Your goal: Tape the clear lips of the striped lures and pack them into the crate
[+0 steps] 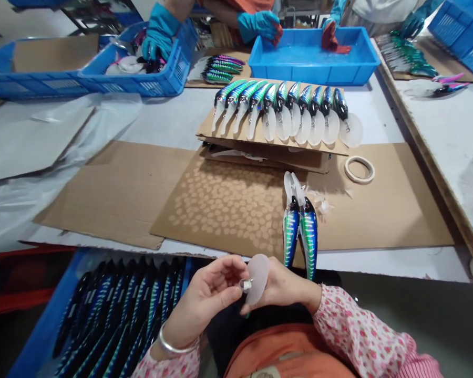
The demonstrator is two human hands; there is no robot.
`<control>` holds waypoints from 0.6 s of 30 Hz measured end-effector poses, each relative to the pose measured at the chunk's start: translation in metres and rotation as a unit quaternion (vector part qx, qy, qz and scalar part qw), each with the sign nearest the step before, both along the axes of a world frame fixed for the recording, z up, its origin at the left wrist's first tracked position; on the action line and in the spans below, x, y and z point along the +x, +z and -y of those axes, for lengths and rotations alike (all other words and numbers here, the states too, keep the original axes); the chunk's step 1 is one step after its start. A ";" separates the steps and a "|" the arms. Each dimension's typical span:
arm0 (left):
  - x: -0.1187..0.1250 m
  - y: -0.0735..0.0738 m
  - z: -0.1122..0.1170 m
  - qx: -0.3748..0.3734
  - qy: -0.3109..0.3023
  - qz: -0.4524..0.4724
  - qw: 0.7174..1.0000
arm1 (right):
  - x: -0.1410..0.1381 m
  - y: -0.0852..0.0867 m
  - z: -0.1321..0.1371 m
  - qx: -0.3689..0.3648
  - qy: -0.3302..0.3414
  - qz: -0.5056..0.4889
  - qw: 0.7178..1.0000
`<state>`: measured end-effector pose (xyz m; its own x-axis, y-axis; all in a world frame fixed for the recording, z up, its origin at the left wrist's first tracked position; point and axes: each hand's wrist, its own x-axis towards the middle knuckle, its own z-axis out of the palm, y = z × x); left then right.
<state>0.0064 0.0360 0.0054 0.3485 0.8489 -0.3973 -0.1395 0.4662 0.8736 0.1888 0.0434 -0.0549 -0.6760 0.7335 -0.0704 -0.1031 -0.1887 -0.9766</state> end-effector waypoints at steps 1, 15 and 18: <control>0.000 0.000 0.000 0.002 0.001 -0.006 1.000 | 0.000 0.000 0.000 0.002 0.000 0.000 1.000; 0.003 0.005 0.009 0.126 0.017 -0.144 0.981 | -0.001 -0.005 -0.001 0.063 0.014 0.036 0.997; 0.003 0.005 0.012 0.146 0.020 -0.160 0.976 | -0.001 -0.004 -0.002 0.068 0.006 0.039 0.997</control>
<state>0.0097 0.0242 0.0103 0.2097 0.9527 -0.2199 0.1488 0.1911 0.9702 0.1878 0.0450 -0.0592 -0.6819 0.7311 -0.0234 -0.0239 -0.0543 -0.9982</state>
